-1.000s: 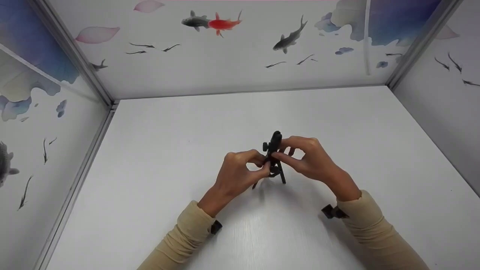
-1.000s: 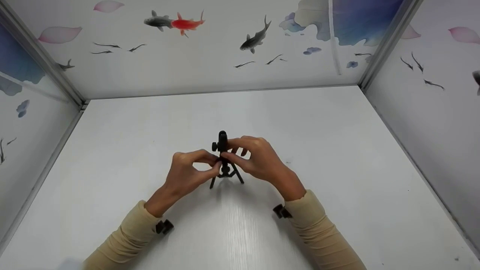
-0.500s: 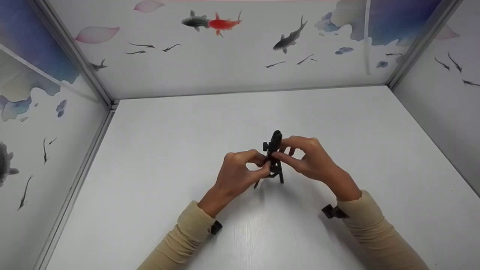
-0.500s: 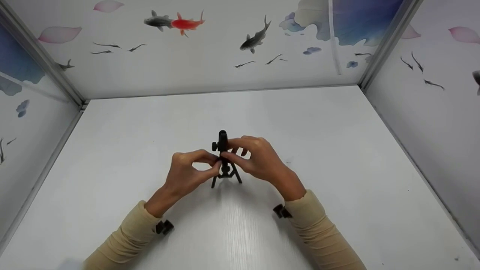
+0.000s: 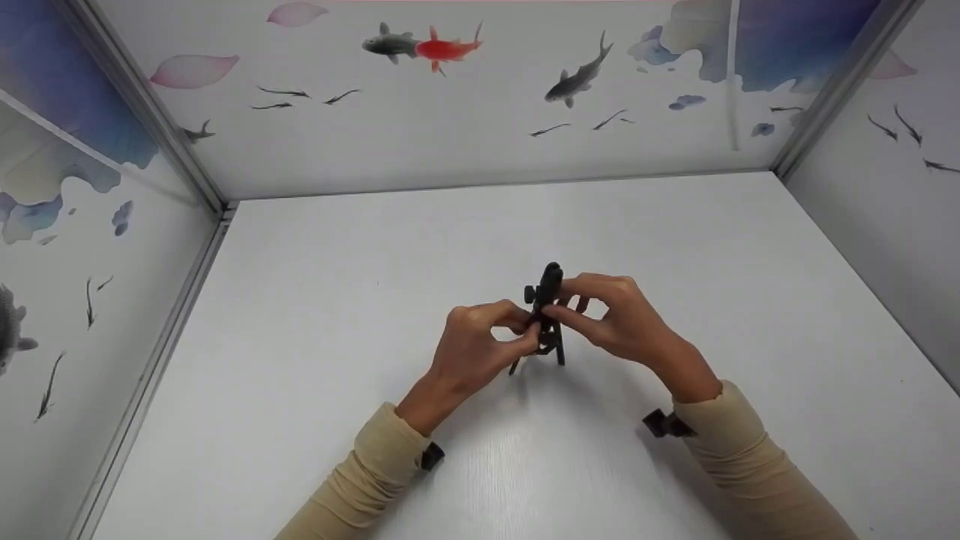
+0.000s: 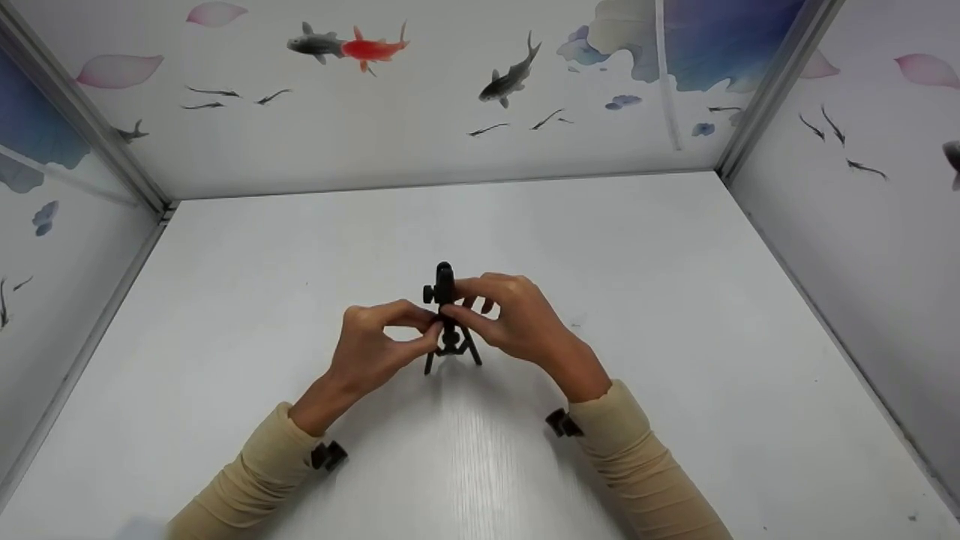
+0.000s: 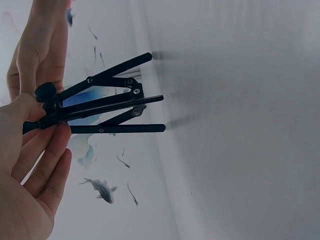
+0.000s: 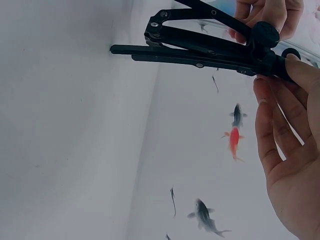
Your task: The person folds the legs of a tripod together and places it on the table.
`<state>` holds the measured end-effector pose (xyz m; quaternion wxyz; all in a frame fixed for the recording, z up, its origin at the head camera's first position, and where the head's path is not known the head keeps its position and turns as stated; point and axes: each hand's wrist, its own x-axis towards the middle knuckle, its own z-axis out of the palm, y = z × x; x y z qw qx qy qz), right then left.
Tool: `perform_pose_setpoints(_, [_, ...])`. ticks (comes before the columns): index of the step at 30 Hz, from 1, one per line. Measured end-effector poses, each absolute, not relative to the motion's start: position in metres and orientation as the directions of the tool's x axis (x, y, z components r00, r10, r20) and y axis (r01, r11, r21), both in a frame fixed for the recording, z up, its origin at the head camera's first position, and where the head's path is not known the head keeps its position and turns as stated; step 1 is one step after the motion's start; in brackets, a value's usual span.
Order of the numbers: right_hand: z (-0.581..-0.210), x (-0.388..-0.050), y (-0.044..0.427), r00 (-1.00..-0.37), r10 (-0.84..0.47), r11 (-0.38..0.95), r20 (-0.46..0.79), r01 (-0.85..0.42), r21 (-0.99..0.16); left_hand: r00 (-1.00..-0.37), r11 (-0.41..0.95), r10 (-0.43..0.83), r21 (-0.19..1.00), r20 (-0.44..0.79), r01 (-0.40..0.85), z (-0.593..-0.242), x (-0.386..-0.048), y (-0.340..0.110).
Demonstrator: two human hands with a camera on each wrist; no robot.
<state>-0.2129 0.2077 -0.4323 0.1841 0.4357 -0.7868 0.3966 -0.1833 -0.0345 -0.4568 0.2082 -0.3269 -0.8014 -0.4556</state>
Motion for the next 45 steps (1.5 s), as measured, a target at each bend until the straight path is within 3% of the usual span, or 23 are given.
perform_pose_setpoints(34, [-0.4321, -0.212, 0.2083, -0.557, -0.535, 0.3, 0.635, -0.828, -0.473, -0.682, 0.37, 0.324, 0.576, 0.655, 0.729, -0.4605, -0.184, -0.0332])
perform_pose_setpoints(45, [-0.4305, -0.2127, 0.2081, -0.551, -0.551, 0.289, 0.626, -0.831, -0.476, -0.698, 0.316, 0.345, 0.623, 0.628, 0.716, -0.4567, -0.1867, -0.037])
